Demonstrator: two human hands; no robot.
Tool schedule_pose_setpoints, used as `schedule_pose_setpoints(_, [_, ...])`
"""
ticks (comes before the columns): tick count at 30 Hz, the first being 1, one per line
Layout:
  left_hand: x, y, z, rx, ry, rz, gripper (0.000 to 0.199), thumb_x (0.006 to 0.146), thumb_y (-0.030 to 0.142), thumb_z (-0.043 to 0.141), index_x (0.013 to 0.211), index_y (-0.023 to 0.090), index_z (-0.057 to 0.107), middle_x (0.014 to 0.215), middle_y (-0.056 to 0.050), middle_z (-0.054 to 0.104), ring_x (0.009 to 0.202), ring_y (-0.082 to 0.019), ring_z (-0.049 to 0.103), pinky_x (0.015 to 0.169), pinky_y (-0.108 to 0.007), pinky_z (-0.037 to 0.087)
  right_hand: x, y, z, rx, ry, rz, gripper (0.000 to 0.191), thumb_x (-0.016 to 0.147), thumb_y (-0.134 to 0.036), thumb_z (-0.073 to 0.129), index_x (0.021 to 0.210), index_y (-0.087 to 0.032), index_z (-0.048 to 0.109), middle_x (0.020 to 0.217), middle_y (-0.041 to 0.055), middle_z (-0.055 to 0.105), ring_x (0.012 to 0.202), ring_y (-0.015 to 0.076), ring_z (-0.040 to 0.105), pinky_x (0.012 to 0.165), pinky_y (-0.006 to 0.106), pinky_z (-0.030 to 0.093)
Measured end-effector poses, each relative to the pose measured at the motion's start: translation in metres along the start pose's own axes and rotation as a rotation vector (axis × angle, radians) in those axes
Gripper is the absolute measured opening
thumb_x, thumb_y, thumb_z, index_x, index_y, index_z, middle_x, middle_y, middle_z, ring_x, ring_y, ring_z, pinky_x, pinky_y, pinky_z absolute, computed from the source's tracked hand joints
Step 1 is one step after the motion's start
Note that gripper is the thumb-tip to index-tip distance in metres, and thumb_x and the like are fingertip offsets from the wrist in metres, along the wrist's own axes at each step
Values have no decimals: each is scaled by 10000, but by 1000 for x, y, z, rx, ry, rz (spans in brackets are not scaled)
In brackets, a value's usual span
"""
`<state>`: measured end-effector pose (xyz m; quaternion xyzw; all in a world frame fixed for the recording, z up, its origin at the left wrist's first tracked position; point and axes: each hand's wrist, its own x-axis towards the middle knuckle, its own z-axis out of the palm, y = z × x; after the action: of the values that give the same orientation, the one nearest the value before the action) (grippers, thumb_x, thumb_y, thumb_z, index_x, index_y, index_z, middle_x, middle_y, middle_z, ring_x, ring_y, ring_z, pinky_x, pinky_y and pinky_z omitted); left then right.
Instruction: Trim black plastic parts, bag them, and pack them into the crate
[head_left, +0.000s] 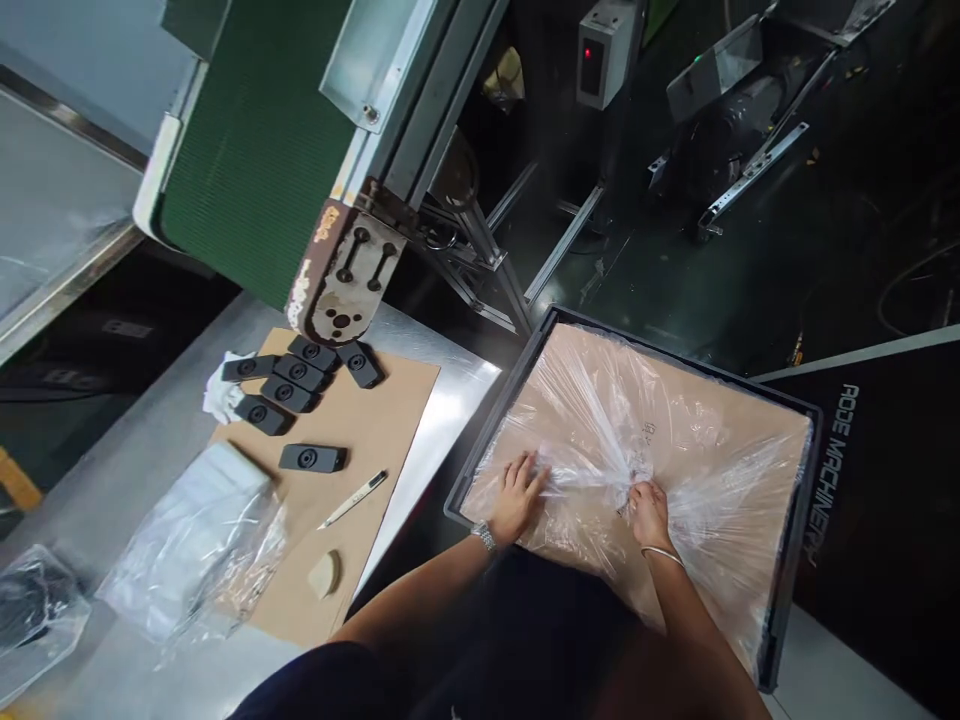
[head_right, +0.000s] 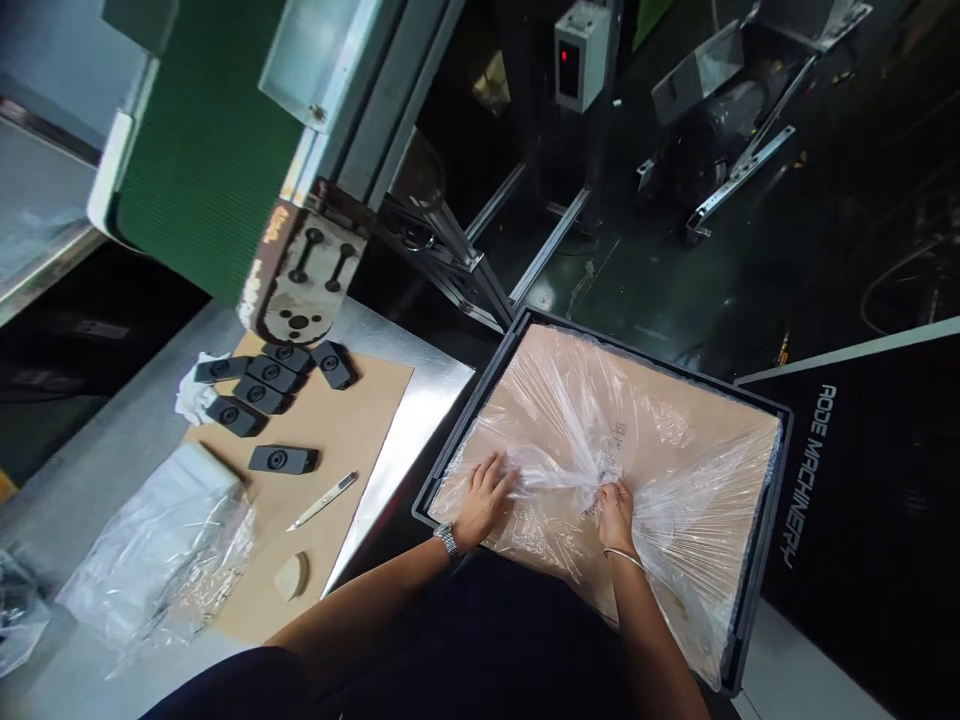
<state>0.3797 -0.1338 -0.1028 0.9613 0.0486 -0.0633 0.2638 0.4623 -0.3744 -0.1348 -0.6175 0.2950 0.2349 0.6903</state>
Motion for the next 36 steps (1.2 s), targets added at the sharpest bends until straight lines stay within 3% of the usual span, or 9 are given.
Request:
schedule_pose_setpoints(4, [11, 10, 0, -147, -14, 3, 198, 880, 266, 460, 970, 163, 604, 1089, -90, 586, 1024, -206, 538, 856, -416, 449, -5, -2, -3, -50, -35, -28, 311, 878, -322, 518, 1139, -153, 518, 1120, 72, 554, 936, 183, 575, 784, 384, 495])
schedule_pose_setpoints(8, [4, 44, 0, -265, -97, 40, 221, 880, 319, 472, 926, 128, 572, 814, -18, 600, 660, -104, 567, 618, -278, 493, -13, 1, -5, -107, -102, -63, 303, 878, -324, 517, 1126, -150, 525, 1101, 68, 562, 916, 176, 580, 769, 373, 500])
schedule_pose_setpoints(13, [13, 98, 2, -325, -247, 220, 266, 912, 320, 369, 851, 167, 578, 697, -6, 586, 624, -111, 552, 612, -245, 436, -22, 6, -8, -166, -182, -111, 289, 875, -324, 521, 1103, -147, 537, 1075, 61, 572, 894, 171, 585, 753, 360, 504])
schedule_pose_setpoints(16, [26, 111, 2, -302, -316, 312, 279, 903, 312, 342, 852, 198, 591, 703, -22, 604, 647, -138, 565, 630, -249, 411, -25, 4, -10, -187, -193, -140, 282, 876, -327, 519, 1090, -144, 542, 1049, 56, 580, 865, 162, 590, 729, 344, 510])
schedule_pose_setpoints(19, [25, 98, -5, -250, -350, 357, 265, 882, 309, 360, 854, 202, 600, 740, -41, 614, 690, -162, 571, 665, -266, 413, -26, 2, -12, -204, -191, -170, 278, 879, -328, 515, 1084, -143, 542, 1032, 54, 584, 845, 154, 592, 715, 335, 512])
schedule_pose_setpoints(23, [-8, 48, -31, -163, -364, 345, 263, 851, 351, 413, 959, 222, 615, 906, -63, 624, 872, -190, 563, 818, -301, 409, -22, 6, -14, -224, -201, -178, 285, 881, -328, 512, 1097, -144, 536, 1049, 59, 579, 861, 158, 590, 729, 345, 509])
schedule_pose_setpoints(28, [-60, -4, -46, 74, -232, 8, 459, 864, 410, 367, 1260, 204, 474, 1233, -153, 492, 1139, -326, 426, 949, -543, 293, -14, 11, -14, -276, -228, -187, 289, 880, -333, 512, 1101, -148, 536, 1060, 59, 576, 874, 164, 588, 739, 350, 507])
schedule_pose_setpoints(32, [-69, -9, -24, 231, -164, -245, 531, 863, 362, 356, 1292, 54, 409, 1272, -232, 458, 1216, -380, 362, 998, -574, 225, -14, 12, -13, -373, -280, -220, 280, 880, -332, 512, 1087, -147, 543, 1051, 57, 580, 869, 162, 588, 738, 348, 506])
schedule_pose_setpoints(36, [-56, -4, -18, 290, -185, -341, 469, 846, 270, 366, 1246, 39, 448, 1236, -222, 508, 1182, -344, 430, 995, -482, 297, -15, 10, -11, -468, -334, -259, 273, 876, -328, 518, 1078, -148, 552, 1060, 54, 579, 884, 168, 586, 751, 353, 503])
